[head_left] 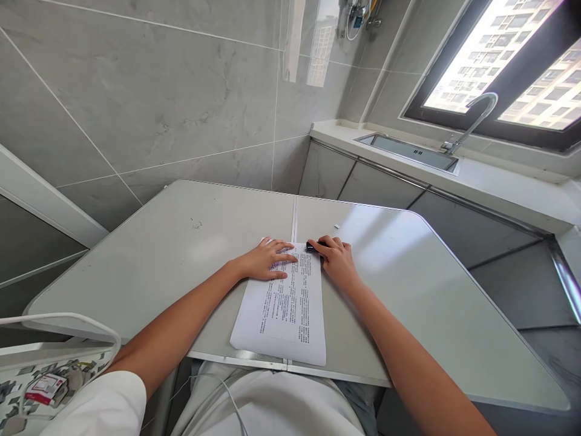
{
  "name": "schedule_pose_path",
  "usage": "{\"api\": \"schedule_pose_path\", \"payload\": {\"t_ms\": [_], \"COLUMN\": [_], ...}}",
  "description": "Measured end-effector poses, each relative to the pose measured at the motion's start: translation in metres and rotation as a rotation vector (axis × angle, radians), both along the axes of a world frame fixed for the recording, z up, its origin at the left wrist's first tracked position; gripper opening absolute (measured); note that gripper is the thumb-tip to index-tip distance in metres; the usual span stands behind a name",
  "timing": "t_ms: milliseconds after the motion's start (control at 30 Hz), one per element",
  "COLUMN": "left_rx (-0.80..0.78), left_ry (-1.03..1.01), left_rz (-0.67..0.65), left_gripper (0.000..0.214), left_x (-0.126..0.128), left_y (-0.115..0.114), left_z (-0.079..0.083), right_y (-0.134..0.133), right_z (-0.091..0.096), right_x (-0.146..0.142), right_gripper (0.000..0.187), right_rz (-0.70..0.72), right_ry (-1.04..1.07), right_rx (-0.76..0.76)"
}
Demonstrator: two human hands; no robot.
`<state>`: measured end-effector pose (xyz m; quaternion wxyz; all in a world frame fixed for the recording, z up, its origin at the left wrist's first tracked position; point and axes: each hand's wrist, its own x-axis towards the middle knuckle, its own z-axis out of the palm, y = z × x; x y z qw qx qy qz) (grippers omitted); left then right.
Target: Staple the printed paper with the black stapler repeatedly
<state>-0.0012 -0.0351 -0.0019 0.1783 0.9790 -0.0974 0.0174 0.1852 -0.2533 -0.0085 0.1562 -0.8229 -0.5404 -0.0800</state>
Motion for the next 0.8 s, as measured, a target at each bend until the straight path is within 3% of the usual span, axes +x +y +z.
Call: {"api": "schedule_pose_path", "payload": {"t_ms": [200,400,500,667,733,800], "left_rx": [-0.007,0.005,0.003,-0.011,-0.027,-0.051], "left_ry": [-0.001,0.006,-0.004,-0.009,-0.026,-0.099], "left_rz": [0.002,0.014,0.011,0.006,0.021,0.086], "left_gripper": [0.051,0.052,0.052,0.052,0.05,0.042], "left_x": [0.0,0.0,0.0,-0.001,0.0,0.002], "left_y": [0.0,-0.001,0.0,0.0,0.0,0.0], "left_z": [0.0,0.004,0.004,0.002,0.001,0.001], "right_y": [0.004,-0.011,-0.02,-0.025,-0.022,-0.016], "right_z": [0.0,0.005,0.002,0.001,0.007,0.013], "right_x": [-0.006,0.011,0.026,0.039,0.032,0.017], "right_gripper": [0.057,0.064,0.066,0.054,0.053,0.052], "right_rz": [-0.013,0.044,-0.09,-0.353,-0.358,-0.273], "right_ry": [-0.091,0.091,0.159,0.189,0.184,0.22], "right_rx": [-0.033,0.017,0.058,0.199,0.314,0.417]}}
